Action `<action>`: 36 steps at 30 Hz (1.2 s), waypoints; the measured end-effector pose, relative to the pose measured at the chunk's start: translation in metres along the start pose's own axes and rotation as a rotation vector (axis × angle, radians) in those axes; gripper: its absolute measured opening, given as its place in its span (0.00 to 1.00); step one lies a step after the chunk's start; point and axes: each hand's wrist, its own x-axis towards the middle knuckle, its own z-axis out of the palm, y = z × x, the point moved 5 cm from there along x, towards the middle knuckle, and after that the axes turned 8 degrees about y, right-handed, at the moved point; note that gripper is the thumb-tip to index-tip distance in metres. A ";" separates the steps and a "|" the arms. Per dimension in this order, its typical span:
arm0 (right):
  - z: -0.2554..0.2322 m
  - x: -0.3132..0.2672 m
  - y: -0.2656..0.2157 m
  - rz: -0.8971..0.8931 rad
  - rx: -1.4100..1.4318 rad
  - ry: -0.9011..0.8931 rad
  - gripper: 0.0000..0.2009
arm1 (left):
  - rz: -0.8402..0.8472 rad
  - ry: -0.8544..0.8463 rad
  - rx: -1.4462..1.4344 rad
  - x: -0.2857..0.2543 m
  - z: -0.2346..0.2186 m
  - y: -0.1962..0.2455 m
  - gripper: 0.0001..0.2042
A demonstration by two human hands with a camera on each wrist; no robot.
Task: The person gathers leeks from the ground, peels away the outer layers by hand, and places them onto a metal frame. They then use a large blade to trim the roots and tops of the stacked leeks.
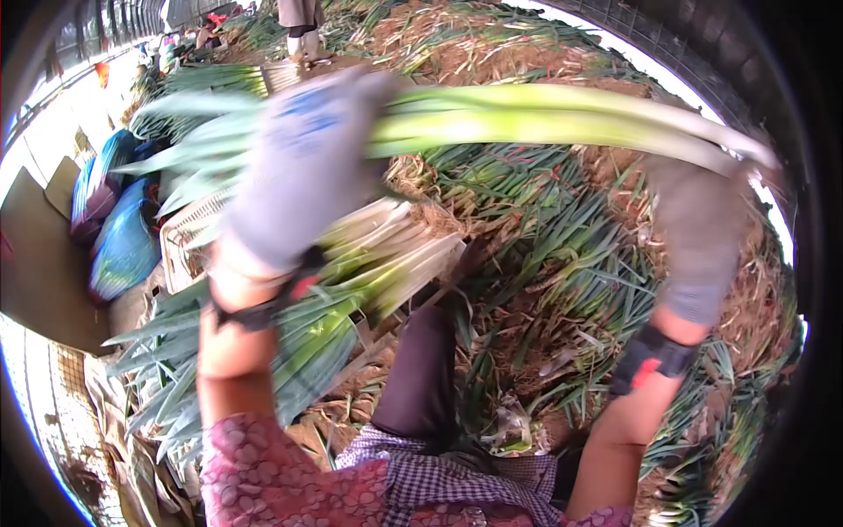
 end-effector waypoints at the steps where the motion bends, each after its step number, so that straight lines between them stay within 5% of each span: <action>1: -0.032 0.003 0.027 -0.047 -0.196 0.196 0.26 | -0.135 -0.216 0.169 -0.009 -0.013 -0.011 0.28; 3: -0.098 -0.008 0.070 -0.036 -0.624 0.576 0.27 | -0.149 -0.466 0.551 -0.057 -0.009 -0.038 0.15; 6: -0.204 -0.061 0.126 0.198 -0.617 0.727 0.30 | -0.242 -0.687 0.524 -0.172 0.053 -0.067 0.06; 8: -0.257 -0.101 0.159 0.287 -0.551 0.857 0.25 | -0.447 -1.035 0.360 -0.244 0.104 -0.059 0.21; 10: -0.274 -0.134 0.175 0.352 -0.546 0.938 0.24 | -0.458 -1.126 0.373 -0.291 0.134 -0.053 0.36; 15: -0.288 -0.146 0.192 0.418 -0.601 1.021 0.22 | -0.635 -1.333 0.294 -0.266 0.141 -0.054 0.36; 18: -0.277 -0.101 0.227 0.428 -0.829 0.930 0.15 | -0.606 -1.261 0.358 -0.266 0.136 -0.035 0.34; 23: -0.266 -0.008 0.318 0.050 -1.584 -0.003 0.16 | -0.601 -1.097 0.303 -0.277 0.132 -0.032 0.31; 28: -0.301 0.006 0.385 0.295 -1.946 -0.444 0.22 | -0.600 -1.048 0.374 -0.281 0.133 -0.037 0.29; 33: -0.300 0.000 0.386 0.287 -1.943 -0.405 0.22 | -0.791 -1.057 0.217 -0.260 0.111 -0.052 0.25; 36: -0.313 -0.002 0.390 0.317 -1.977 -0.398 0.22 | -0.872 -1.153 0.516 -0.277 0.040 -0.089 0.23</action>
